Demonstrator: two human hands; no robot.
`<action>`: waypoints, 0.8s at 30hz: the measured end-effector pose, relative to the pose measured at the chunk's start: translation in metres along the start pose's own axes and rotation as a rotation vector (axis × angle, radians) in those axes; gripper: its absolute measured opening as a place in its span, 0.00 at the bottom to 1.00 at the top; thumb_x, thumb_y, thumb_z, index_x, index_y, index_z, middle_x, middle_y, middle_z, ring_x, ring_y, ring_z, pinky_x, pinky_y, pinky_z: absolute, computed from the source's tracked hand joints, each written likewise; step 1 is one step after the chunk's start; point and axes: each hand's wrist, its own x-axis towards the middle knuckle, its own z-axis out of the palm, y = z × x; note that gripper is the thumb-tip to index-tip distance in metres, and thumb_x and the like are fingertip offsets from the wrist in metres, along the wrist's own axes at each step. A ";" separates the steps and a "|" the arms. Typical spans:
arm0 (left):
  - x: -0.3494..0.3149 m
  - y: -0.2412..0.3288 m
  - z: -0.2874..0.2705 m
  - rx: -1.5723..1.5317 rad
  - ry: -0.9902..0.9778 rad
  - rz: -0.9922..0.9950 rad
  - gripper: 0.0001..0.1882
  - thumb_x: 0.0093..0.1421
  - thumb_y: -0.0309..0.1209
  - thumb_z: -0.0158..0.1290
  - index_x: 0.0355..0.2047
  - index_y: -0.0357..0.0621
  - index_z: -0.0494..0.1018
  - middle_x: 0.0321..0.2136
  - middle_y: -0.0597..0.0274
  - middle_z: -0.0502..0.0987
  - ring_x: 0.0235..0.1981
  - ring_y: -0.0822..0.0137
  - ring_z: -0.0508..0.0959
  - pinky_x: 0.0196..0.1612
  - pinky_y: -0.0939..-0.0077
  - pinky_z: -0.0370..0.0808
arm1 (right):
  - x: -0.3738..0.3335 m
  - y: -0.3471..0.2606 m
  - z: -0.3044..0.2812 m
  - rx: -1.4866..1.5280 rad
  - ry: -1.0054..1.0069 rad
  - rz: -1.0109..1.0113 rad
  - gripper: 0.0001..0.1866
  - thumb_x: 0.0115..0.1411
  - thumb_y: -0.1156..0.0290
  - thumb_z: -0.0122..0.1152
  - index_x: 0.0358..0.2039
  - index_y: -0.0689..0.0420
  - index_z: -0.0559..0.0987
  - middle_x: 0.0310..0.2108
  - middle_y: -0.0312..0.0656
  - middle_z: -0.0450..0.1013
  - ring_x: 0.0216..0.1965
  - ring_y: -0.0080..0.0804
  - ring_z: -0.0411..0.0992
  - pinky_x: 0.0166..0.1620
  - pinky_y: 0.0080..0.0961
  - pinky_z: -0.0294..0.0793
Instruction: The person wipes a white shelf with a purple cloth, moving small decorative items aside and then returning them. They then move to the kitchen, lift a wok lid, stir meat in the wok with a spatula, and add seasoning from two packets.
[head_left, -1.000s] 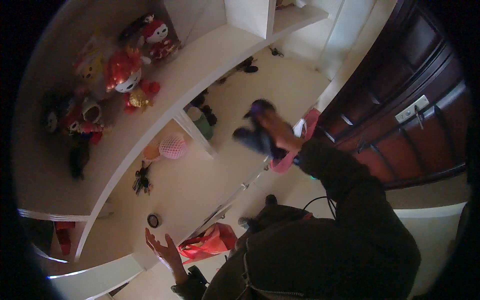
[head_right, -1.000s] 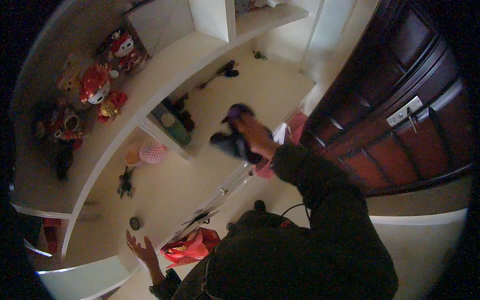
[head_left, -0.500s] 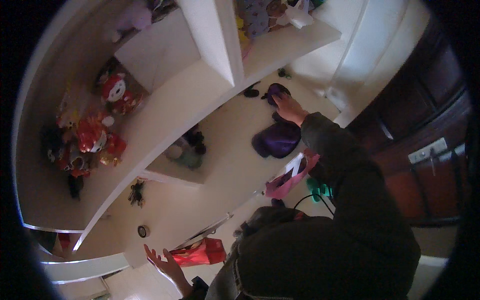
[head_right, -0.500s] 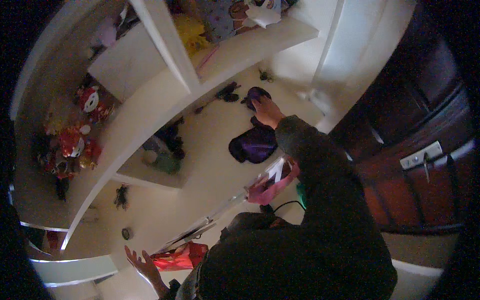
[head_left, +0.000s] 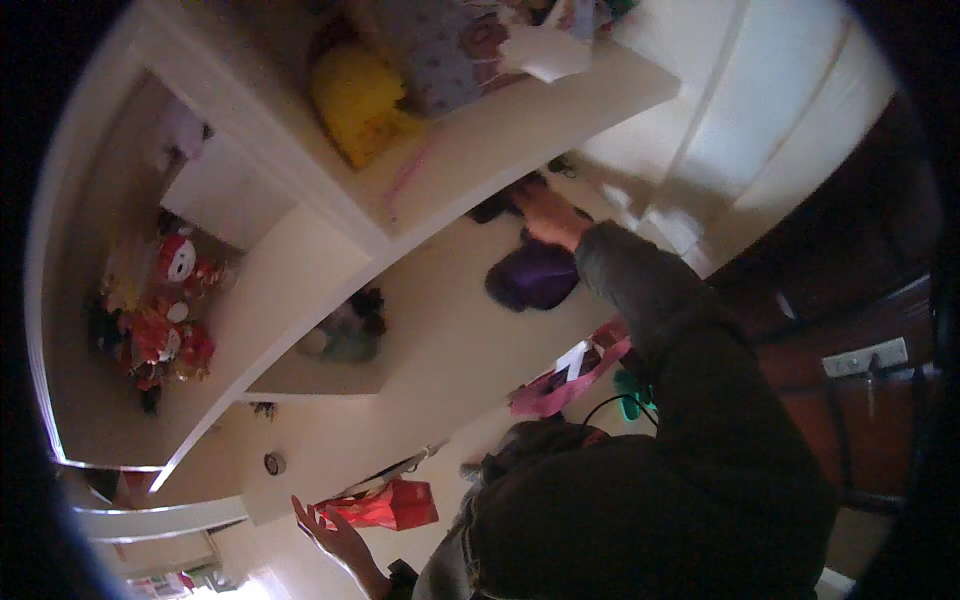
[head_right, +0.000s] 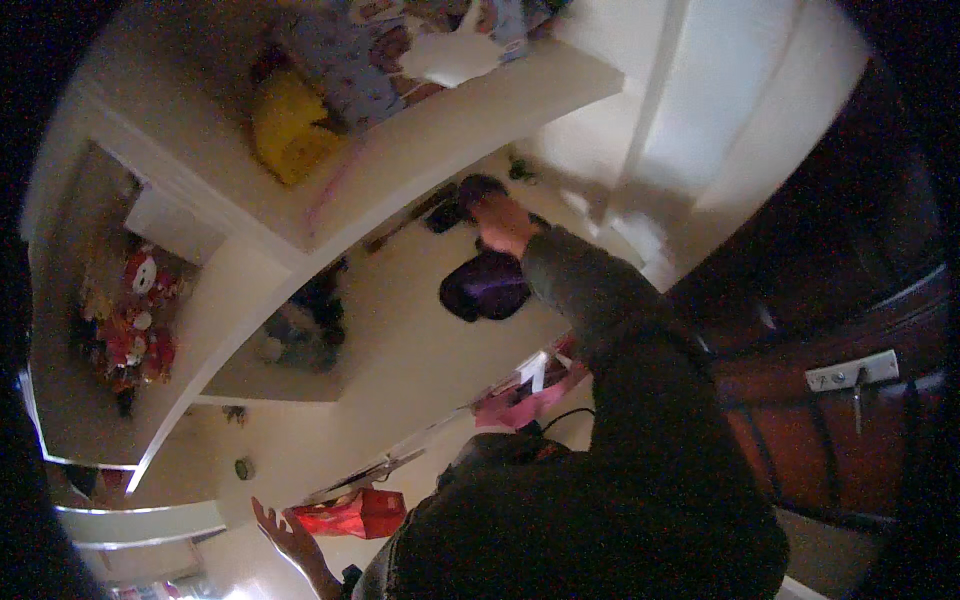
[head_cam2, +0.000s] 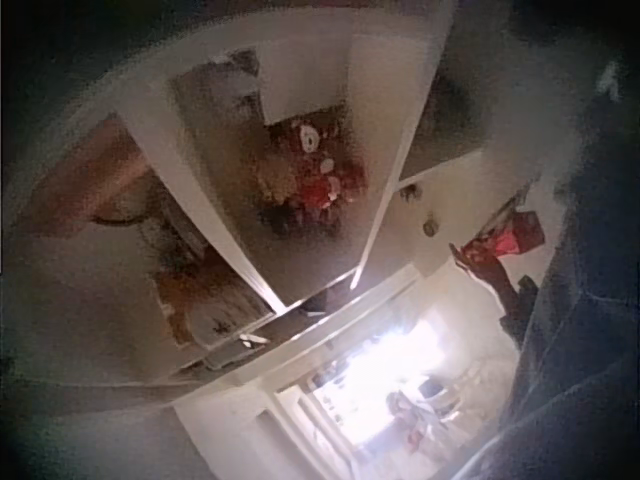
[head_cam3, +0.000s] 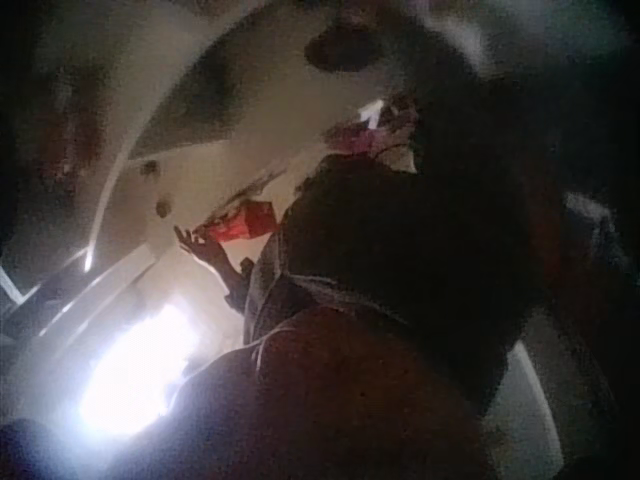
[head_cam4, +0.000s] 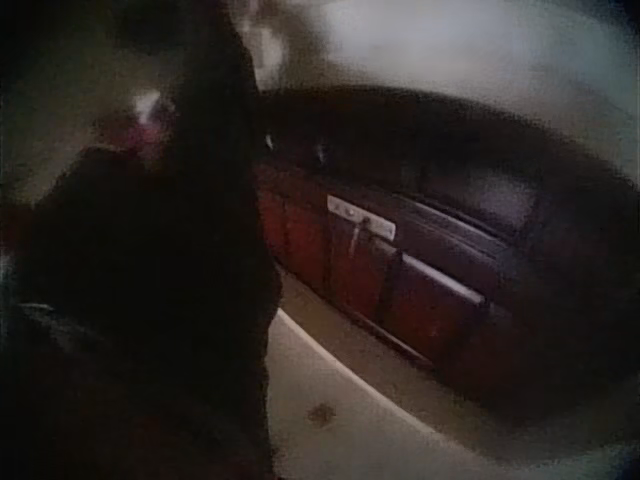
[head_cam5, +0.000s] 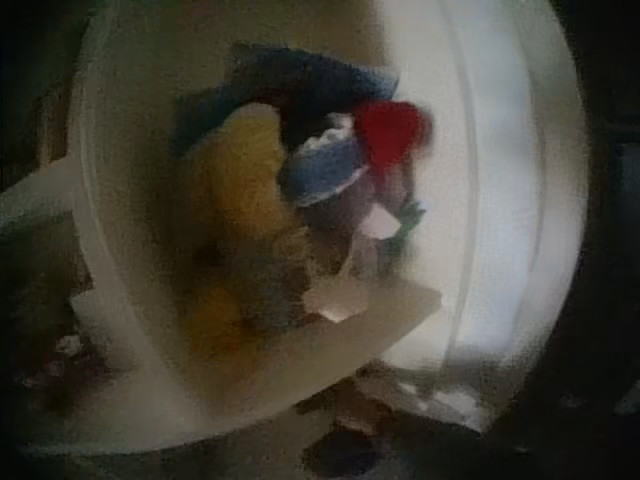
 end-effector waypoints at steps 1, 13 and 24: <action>0.004 0.008 0.008 -0.058 -0.023 0.031 0.33 0.68 0.29 0.50 0.74 0.51 0.58 0.69 0.47 0.63 0.64 0.44 0.71 0.61 0.47 0.72 | -0.023 -0.013 -0.012 0.109 -0.049 0.036 0.26 0.58 0.74 0.57 0.59 0.59 0.78 0.54 0.57 0.74 0.56 0.59 0.72 0.57 0.52 0.75; 0.026 0.082 0.069 -0.091 -0.156 0.315 0.35 0.67 0.23 0.50 0.74 0.48 0.57 0.68 0.47 0.64 0.62 0.44 0.72 0.59 0.49 0.72 | -0.216 0.021 -0.125 0.128 0.168 0.294 0.29 0.54 0.81 0.61 0.59 0.57 0.78 0.55 0.51 0.77 0.55 0.55 0.74 0.59 0.44 0.73; 0.016 0.081 0.044 -0.083 -0.019 0.333 0.35 0.66 0.22 0.51 0.74 0.48 0.57 0.69 0.46 0.64 0.62 0.44 0.73 0.59 0.49 0.73 | -0.064 -0.047 -0.336 -0.224 0.711 0.088 0.26 0.56 0.76 0.61 0.57 0.57 0.79 0.52 0.51 0.77 0.53 0.53 0.73 0.57 0.45 0.73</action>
